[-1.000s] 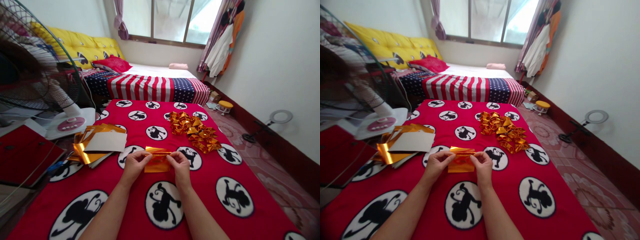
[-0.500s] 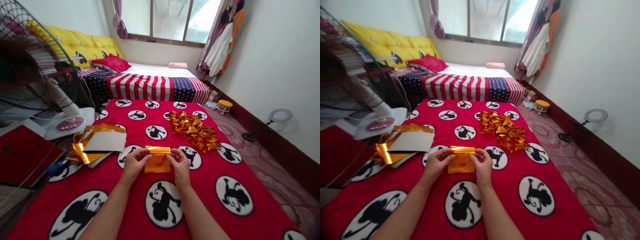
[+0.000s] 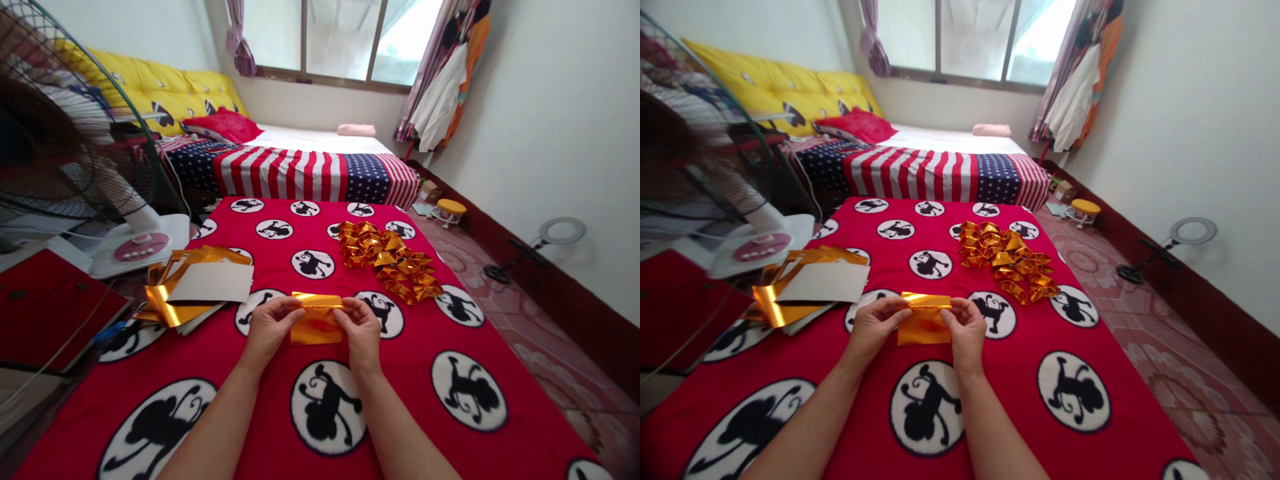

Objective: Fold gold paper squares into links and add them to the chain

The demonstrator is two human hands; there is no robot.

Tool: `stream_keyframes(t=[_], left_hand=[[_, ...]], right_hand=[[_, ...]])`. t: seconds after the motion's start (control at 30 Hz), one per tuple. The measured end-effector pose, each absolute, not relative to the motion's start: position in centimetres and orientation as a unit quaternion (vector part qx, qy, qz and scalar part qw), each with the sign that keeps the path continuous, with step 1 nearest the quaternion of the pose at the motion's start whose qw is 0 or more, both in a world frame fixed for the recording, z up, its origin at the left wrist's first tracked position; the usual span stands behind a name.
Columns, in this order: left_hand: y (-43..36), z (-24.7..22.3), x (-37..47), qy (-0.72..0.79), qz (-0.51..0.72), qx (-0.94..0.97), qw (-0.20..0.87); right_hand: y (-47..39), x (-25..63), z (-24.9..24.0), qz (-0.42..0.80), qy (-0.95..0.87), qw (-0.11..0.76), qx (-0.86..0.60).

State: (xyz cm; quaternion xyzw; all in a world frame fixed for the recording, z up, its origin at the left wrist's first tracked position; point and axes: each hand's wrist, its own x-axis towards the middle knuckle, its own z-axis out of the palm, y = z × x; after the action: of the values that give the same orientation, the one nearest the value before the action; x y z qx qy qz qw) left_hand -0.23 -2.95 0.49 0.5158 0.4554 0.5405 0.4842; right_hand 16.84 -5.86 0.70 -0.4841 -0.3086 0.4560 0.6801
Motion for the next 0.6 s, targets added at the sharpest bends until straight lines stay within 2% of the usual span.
stream_keyframes(t=[0.6], left_hand=[[-3.03, 0.84, -0.25, 0.469, 0.537, 0.502, 0.489]], right_hand=[[-5.86, 16.85, 0.20, 0.453, -0.313, 0.682, -0.481]])
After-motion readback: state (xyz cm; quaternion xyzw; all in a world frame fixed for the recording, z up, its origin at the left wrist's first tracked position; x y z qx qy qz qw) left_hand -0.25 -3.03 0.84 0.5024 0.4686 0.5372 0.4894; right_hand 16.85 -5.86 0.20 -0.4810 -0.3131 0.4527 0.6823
